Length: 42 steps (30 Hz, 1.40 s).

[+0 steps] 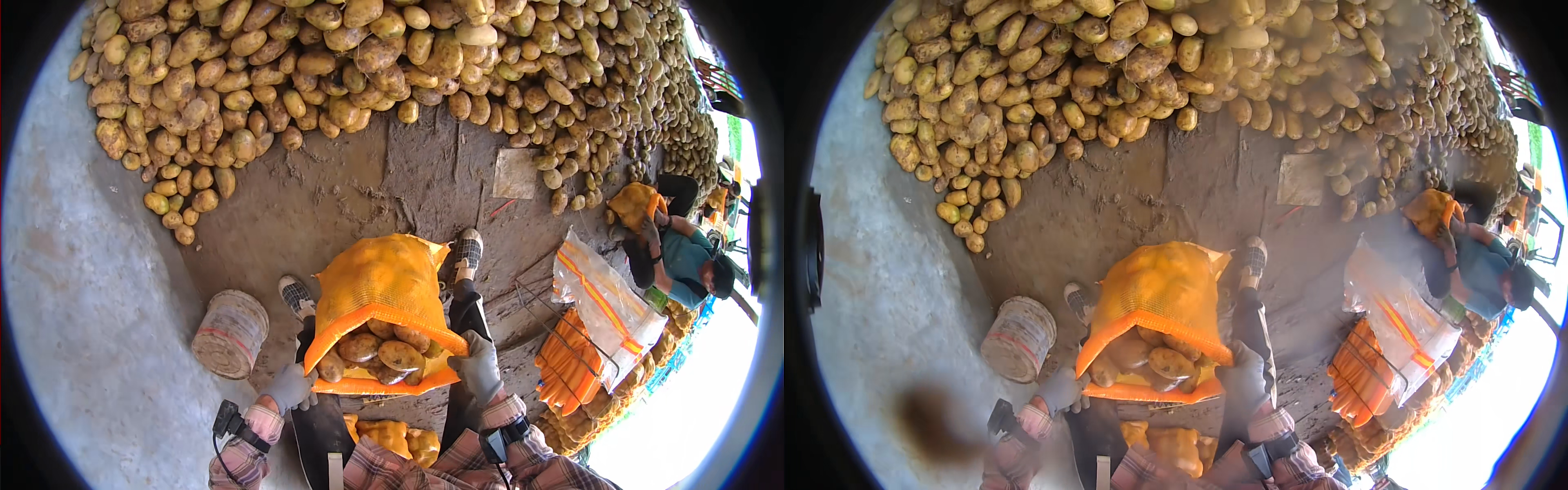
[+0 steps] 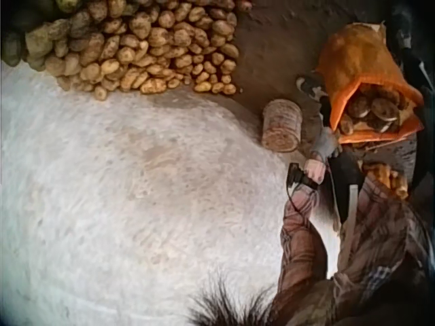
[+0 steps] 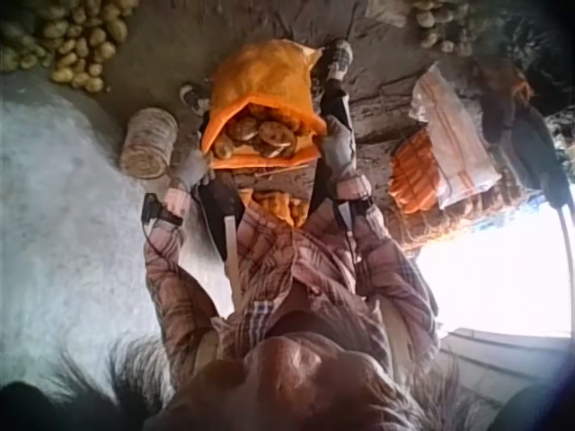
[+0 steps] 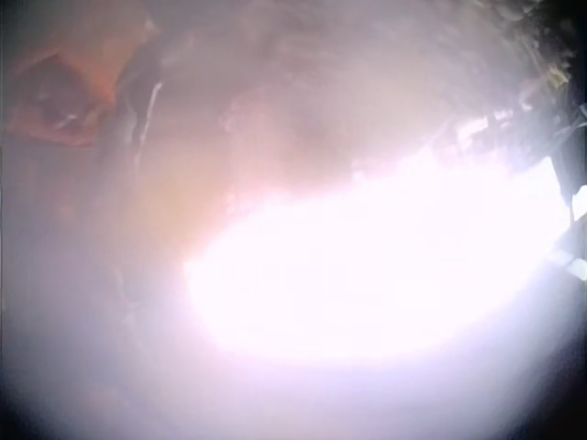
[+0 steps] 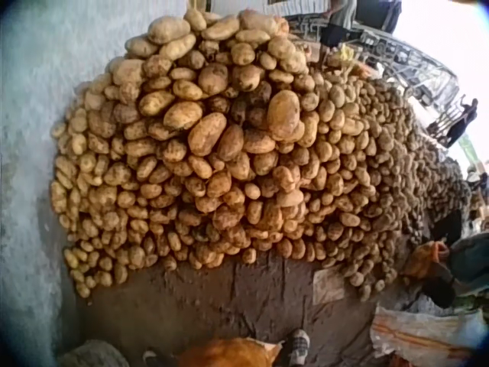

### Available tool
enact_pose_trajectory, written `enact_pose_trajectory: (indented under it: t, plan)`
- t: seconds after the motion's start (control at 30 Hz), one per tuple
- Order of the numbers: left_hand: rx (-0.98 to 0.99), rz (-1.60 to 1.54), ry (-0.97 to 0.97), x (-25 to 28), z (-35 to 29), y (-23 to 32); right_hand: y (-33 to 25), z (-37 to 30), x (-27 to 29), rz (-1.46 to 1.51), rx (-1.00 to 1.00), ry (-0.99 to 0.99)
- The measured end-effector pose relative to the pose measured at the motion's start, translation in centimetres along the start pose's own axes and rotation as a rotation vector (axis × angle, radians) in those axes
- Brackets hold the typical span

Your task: The recorder sorts and bags potatoes in an agricultural packing shed.

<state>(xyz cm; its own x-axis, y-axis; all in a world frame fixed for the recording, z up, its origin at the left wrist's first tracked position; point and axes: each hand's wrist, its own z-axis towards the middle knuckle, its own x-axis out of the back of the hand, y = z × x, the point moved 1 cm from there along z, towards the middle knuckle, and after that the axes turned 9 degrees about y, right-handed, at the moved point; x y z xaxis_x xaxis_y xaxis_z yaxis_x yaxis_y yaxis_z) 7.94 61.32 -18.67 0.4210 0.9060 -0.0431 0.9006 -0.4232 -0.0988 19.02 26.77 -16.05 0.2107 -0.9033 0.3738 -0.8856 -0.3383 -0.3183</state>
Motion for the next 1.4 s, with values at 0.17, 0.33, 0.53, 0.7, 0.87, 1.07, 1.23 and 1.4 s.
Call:
enact_pose_trajectory:
  t: [0.17,0.33,0.53,0.7,0.87,1.07,1.23,1.4]
  plan:
    - [-0.015,-0.132,0.028,1.7,-4.8,2.2,-1.6,-0.6,2.0,-0.08,0.107,-0.016]
    - [-0.033,-0.236,0.169,4.4,-1.9,5.2,-4.5,5.3,-1.6,0.276,0.062,-0.103]
    - [0.008,-0.332,0.142,8.7,4.7,9.5,-2.5,14.3,-2.7,-0.006,0.303,-0.106]
    - [0.025,-0.237,0.202,7.5,1.4,8.9,-3.3,10.3,-4.0,0.217,0.173,-0.011]
    - [-0.079,-0.381,0.359,8.3,4.5,8.1,-9.1,11.9,-3.3,-0.173,0.331,0.021]
    - [-0.285,-1.041,0.405,3.5,6.1,1.6,-8.4,9.3,-1.7,0.234,0.231,0.05]
    - [-0.158,-0.738,0.501,-11.3,11.1,-3.1,-4.8,7.8,2.7,-0.113,0.48,0.467]
    - [-0.828,0.498,0.148,-29.1,20.0,3.3,-1.7,9.5,7.6,-0.693,0.618,0.611]
